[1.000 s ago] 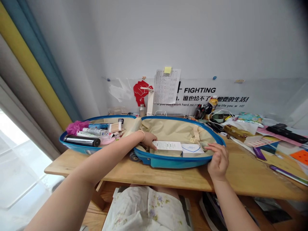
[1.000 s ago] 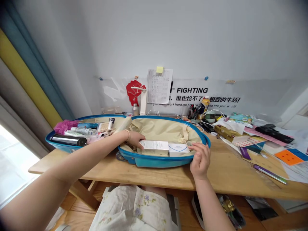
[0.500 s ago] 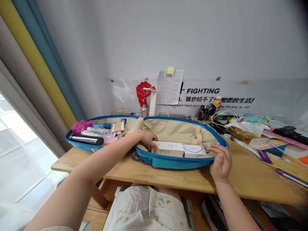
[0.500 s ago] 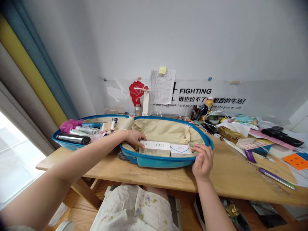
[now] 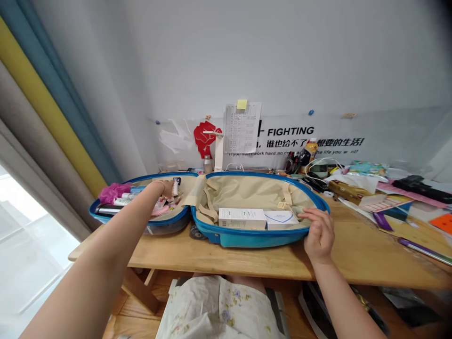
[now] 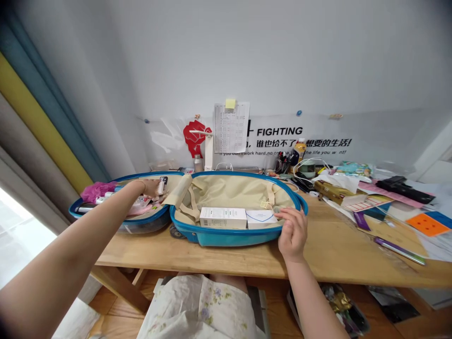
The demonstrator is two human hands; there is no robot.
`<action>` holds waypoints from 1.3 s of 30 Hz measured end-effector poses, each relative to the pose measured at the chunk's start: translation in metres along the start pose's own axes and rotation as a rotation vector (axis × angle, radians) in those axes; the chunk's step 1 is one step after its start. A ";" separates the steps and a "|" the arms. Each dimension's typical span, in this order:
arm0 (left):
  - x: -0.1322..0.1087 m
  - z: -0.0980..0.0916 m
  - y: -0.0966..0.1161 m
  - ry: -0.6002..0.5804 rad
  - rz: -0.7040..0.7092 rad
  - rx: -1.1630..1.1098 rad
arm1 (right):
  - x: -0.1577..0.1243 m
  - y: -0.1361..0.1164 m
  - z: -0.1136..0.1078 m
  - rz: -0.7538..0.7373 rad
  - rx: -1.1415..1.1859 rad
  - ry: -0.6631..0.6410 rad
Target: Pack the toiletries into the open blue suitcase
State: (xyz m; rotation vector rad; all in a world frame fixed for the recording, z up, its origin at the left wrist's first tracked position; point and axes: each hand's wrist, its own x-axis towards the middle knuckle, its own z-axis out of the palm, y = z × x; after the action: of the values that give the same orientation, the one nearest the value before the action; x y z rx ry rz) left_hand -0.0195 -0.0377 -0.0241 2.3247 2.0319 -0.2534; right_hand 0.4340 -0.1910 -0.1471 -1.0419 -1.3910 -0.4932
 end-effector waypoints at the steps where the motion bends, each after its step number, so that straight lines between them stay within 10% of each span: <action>1: -0.001 0.001 -0.002 -0.026 -0.029 0.014 | 0.000 0.000 0.000 -0.012 0.002 0.000; 10: -0.006 -0.030 0.022 0.138 -0.088 0.060 | 0.001 -0.003 -0.001 -0.029 -0.001 0.003; 15: -0.015 -0.044 0.113 0.295 0.307 -0.047 | 0.000 -0.002 -0.001 -0.017 -0.007 0.001; 24: -0.037 -0.012 0.263 -0.032 0.776 0.015 | -0.001 -0.003 -0.002 -0.042 0.011 -0.005; 39: -0.033 0.014 0.301 -0.123 0.903 -0.065 | -0.002 -0.005 -0.004 -0.027 0.035 -0.033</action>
State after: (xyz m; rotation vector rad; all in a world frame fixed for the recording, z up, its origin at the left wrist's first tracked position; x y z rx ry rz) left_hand 0.2725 -0.1140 -0.0558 2.7904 0.7691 -0.2570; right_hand 0.4322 -0.1975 -0.1466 -1.0083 -1.4393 -0.4714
